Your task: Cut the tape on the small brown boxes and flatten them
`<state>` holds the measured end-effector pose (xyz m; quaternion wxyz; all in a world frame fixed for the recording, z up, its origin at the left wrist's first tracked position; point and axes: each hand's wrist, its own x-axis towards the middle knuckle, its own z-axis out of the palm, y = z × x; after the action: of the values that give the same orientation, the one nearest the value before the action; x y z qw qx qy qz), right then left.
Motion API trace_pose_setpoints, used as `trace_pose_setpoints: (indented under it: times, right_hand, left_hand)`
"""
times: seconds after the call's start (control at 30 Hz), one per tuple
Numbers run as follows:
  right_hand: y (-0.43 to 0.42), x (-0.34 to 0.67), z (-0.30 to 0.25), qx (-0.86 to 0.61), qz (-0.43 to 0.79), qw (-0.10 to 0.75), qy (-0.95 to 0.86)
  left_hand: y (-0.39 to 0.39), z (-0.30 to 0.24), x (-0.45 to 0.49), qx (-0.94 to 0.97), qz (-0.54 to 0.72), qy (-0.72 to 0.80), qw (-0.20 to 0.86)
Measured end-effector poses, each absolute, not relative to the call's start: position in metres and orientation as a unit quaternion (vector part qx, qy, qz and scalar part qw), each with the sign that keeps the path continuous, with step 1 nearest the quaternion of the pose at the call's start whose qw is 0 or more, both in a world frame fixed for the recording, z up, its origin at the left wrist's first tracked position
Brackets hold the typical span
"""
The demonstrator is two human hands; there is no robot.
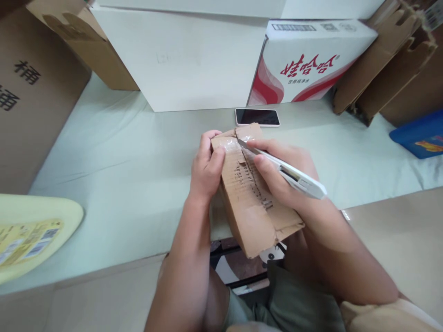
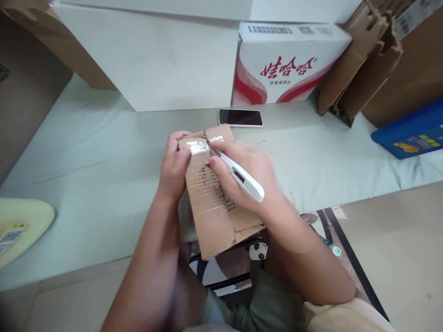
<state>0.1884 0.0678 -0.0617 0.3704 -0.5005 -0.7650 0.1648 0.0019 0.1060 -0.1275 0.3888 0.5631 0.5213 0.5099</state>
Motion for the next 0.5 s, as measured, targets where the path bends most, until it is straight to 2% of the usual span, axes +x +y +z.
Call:
trace_pose_setpoints:
  times: [0.33, 0.5]
  right_hand:
    - [0.0647, 0.1887, -0.0611, -0.500, 0.205, 0.399, -0.741]
    - [0.0595, 0.1913, -0.0687, -0.488, 0.253, 0.468, -0.692]
  left_hand:
    - [0.1071, -0.1299, 0.0016, 0.570, 0.524, 0.504, 0.383]
    - [0.1067, -0.1275, 0.0014, 0.573, 0.567, 0.456, 0.377]
